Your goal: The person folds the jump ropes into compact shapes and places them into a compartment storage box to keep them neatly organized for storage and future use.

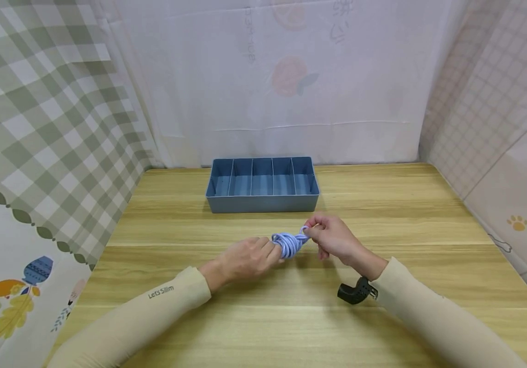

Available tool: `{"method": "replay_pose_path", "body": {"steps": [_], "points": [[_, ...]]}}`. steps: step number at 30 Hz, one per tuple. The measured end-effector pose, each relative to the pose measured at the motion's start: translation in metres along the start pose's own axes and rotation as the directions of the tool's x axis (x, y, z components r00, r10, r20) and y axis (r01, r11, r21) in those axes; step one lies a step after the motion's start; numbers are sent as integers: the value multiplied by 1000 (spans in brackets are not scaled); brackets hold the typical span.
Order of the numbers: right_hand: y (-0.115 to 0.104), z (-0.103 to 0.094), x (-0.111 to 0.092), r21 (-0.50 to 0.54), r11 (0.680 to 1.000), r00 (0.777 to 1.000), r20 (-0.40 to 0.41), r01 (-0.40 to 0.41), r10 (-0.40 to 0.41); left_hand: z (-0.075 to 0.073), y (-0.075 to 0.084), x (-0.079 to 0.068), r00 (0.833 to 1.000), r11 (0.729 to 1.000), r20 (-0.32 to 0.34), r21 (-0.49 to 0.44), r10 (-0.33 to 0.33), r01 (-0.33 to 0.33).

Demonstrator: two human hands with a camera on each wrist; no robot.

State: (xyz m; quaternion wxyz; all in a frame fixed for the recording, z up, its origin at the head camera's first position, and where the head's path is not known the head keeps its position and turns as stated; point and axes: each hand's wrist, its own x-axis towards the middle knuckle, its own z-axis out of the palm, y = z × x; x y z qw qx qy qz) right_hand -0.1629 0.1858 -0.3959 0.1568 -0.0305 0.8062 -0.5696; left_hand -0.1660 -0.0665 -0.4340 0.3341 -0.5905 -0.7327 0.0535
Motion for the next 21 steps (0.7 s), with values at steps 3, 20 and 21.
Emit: {"method": "replay_pose_path", "body": {"steps": [3,20,21], "points": [[-1,2,-1,-200,976,991,-87,83,-103,0,3,1,998,998,23,-36,-53,54],[7,34,-7,-533,596,658,-92,601,-747,-6,16,21,763,607,216,-492,-609,624],[9,35,-7,-542,577,643,-87,611,-761,-6,16,22,740,568,227,-514,-633,643]]}}
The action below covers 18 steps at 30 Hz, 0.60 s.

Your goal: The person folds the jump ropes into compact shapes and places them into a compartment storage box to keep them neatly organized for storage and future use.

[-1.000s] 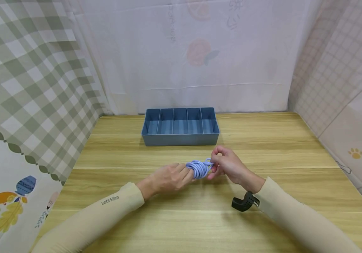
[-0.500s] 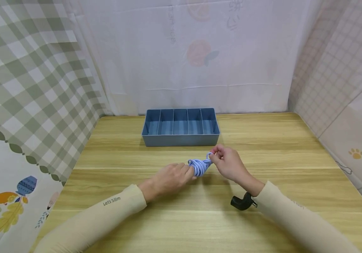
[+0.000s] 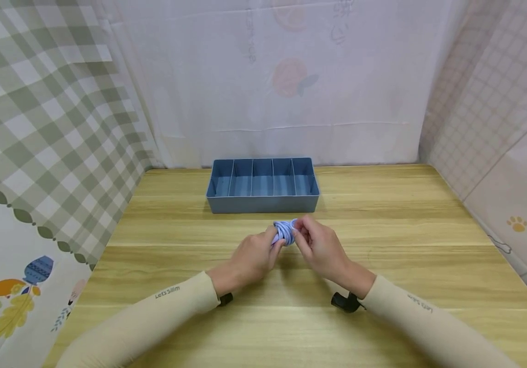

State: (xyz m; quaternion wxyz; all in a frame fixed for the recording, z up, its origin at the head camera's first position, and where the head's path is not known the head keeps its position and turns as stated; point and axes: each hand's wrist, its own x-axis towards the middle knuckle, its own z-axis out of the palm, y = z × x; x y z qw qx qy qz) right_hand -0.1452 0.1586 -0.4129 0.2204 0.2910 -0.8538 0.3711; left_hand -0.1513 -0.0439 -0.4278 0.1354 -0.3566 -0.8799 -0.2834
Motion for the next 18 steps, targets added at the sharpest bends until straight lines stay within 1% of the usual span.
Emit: {"method": "replay_pose_path", "body": {"steps": [2,3,5,7,10,13,18], "points": [[0,3,-1,-16,999,999,-10,34,-34,0,2,1,997,993,-18,-90,-73,71],[0,4,-2,-24,999,999,-12,48,-49,0,2,1,994,984,-24,-141,-111,106],[0,6,-3,-45,997,998,-3,69,-69,0,3,1,982,958,-33,-227,-186,173],[0,8,-5,-64,995,997,12,82,-81,1,3,1,969,929,-45,-300,-241,217],[-1,11,-8,-87,991,995,27,102,-100,5,3,1,953,893,-67,-372,-297,252],[-3,12,-8,-104,987,992,29,121,-119,7,4,1,940,868,-86,-419,-329,266],[-7,12,-8,-110,985,991,41,130,-126,8,6,2,919,826,-92,-480,-383,296]]}}
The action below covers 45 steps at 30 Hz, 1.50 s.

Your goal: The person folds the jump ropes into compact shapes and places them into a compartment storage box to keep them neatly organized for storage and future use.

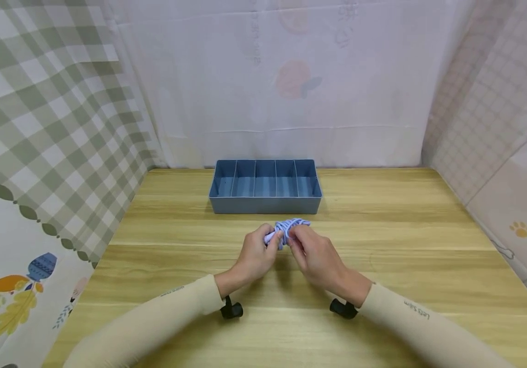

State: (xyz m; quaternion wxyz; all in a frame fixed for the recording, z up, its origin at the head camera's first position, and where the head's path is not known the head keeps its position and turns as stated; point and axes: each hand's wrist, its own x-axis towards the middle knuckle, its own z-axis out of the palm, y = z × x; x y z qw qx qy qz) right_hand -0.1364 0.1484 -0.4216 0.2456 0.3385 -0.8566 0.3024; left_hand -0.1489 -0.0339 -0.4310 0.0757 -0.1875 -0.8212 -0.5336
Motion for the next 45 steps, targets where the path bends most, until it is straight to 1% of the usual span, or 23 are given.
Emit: {"method": "replay_pose_path", "body": {"steps": [5,9,12,16,18,21,25,27,29,33,39,45], "points": [[-1,0,-4,-15,1000,1000,19,-5,5,3,2,0,997,996,17,-60,-71,72],[-2,1,-6,-31,999,1000,22,21,-20,3,3,0,991,984,27,-120,-130,132],[-2,2,-5,-32,999,999,22,43,-42,3,3,1,986,970,24,-176,-165,166],[-3,3,-6,-30,997,997,31,68,-67,3,5,0,976,943,37,-254,-214,217],[-4,4,-7,-29,996,996,34,83,-82,3,6,0,971,931,38,-276,-237,238],[-4,6,-8,-22,994,994,30,109,-109,3,7,1,967,924,22,-289,-255,251],[-2,7,-8,-28,988,989,23,150,-149,3,6,2,969,926,0,-295,-248,237],[-2,7,-8,-34,986,986,27,165,-164,2,5,3,967,919,-4,-315,-253,239],[-2,7,-8,-32,985,984,43,172,-170,1,4,3,962,904,-4,-343,-274,256],[-3,6,-8,-28,983,981,74,183,-181,-1,4,4,947,865,13,-402,-321,299],[-2,7,-7,-44,977,975,85,210,-206,-4,7,7,925,808,52,-470,-377,356],[-2,7,-6,-60,972,970,100,228,-222,-7,10,9,917,760,78,-535,-390,369]]}}
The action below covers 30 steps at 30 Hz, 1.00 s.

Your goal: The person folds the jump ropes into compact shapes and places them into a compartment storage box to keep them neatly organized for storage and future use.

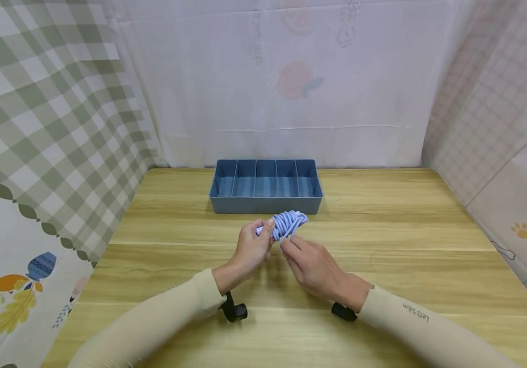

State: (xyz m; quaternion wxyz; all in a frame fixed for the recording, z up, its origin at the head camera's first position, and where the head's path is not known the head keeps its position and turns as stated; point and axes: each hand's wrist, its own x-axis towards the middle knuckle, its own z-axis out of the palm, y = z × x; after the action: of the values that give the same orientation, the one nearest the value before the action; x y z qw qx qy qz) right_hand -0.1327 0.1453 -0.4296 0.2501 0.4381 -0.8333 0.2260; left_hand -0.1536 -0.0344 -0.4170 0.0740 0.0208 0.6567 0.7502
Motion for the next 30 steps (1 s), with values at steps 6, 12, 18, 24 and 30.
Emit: {"method": "replay_pose_path", "body": {"steps": [6,12,18,24,30], "points": [[0,1,-1,-11,1000,1000,-4,16,-16,1,2,0,1000,999,-3,-43,-24,24],[0,3,-3,-20,999,1000,1,24,-24,2,0,1,999,997,-9,-59,-52,51],[0,5,-6,-18,999,999,-1,40,-40,3,0,3,998,996,-10,-64,-66,65],[1,8,-8,-40,998,999,7,41,-40,2,2,2,998,996,1,-67,-66,66],[2,8,-7,-117,992,998,-44,49,-54,-5,1,1,999,995,10,90,36,-37]]}}
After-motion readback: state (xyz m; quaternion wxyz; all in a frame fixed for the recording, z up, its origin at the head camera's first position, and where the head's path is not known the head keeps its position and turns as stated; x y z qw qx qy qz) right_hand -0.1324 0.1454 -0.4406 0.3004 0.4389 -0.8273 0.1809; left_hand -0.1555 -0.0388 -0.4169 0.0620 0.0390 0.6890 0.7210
